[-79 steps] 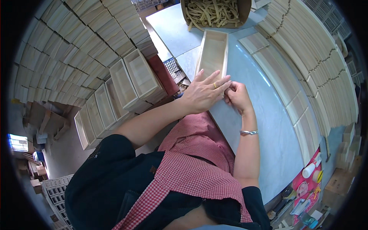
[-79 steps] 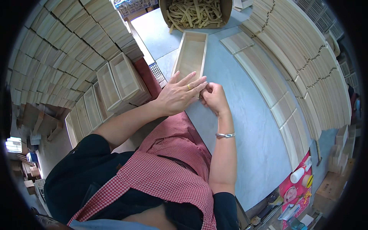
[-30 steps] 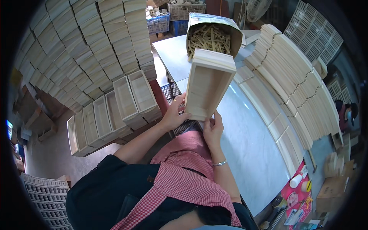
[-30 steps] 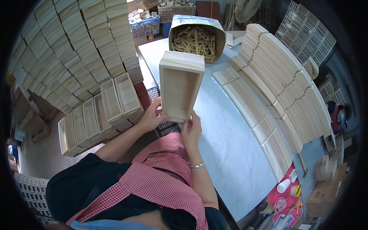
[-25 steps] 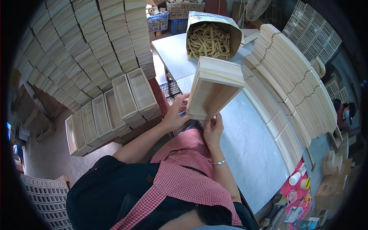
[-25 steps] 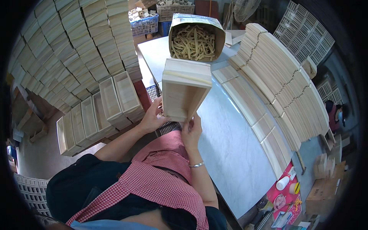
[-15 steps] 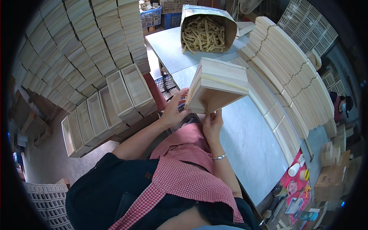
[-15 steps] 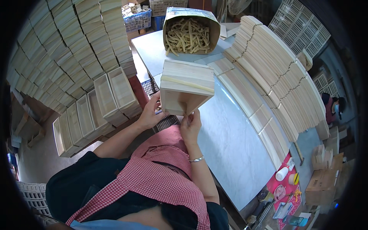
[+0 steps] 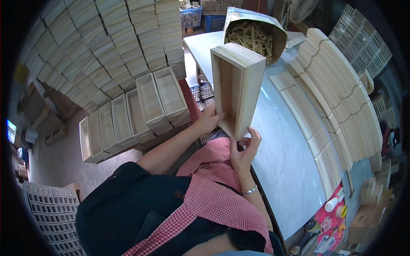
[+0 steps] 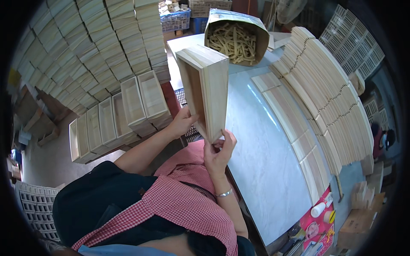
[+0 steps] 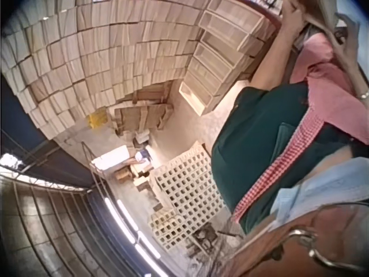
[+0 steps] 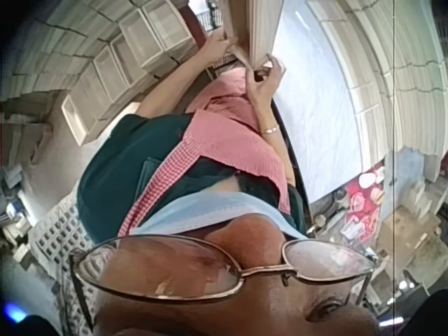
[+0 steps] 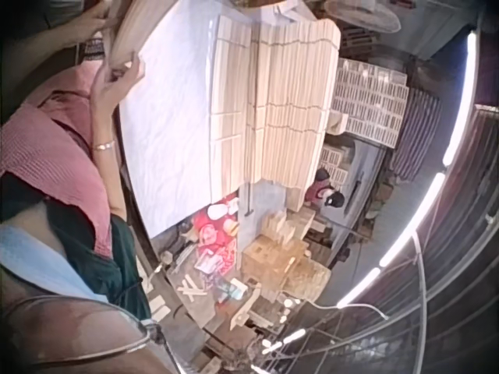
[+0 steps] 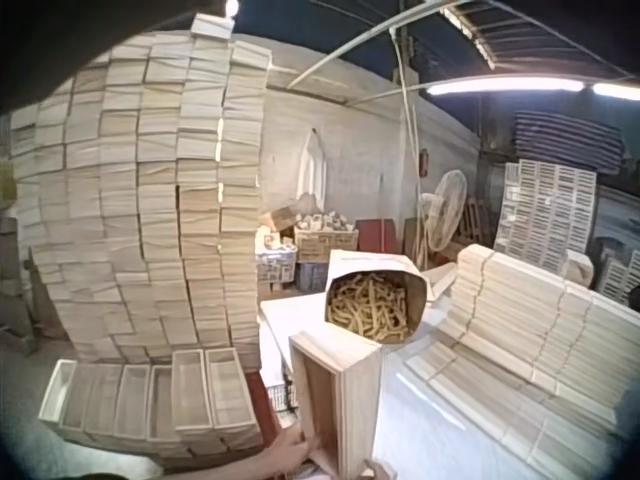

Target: Assemble wooden trays or boxes using glue and a pneumatic nail gun.

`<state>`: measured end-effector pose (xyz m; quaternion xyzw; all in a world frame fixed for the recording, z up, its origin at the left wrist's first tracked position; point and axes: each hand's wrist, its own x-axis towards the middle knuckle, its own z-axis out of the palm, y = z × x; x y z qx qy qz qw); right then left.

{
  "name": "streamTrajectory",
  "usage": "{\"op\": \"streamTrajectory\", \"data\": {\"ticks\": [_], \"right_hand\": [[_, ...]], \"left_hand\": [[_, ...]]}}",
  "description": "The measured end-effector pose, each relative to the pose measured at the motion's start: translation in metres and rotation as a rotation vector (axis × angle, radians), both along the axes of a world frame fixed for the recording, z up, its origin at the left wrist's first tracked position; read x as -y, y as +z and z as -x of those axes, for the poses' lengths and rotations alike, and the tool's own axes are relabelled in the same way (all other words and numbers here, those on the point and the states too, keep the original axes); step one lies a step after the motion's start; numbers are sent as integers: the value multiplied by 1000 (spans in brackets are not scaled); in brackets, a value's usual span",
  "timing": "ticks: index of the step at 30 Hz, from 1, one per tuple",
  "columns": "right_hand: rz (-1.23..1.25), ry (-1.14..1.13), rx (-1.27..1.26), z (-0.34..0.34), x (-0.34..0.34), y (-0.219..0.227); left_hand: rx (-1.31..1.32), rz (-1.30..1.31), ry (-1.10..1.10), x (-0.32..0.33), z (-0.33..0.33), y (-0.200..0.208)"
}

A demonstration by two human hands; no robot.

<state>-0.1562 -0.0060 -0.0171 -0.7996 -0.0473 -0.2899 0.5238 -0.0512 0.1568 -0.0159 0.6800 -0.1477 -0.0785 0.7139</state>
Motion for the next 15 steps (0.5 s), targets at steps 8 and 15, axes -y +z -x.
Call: {"op": "streamTrajectory", "data": {"ticks": [8,15], "right_hand": [[46,-25,-1,13,-6,8],[35,-17,7,14,-4,-2]], "left_hand": [[-172,182,-47,6,-8,-22],[-215,181,-75,6,-7,-17]]}}
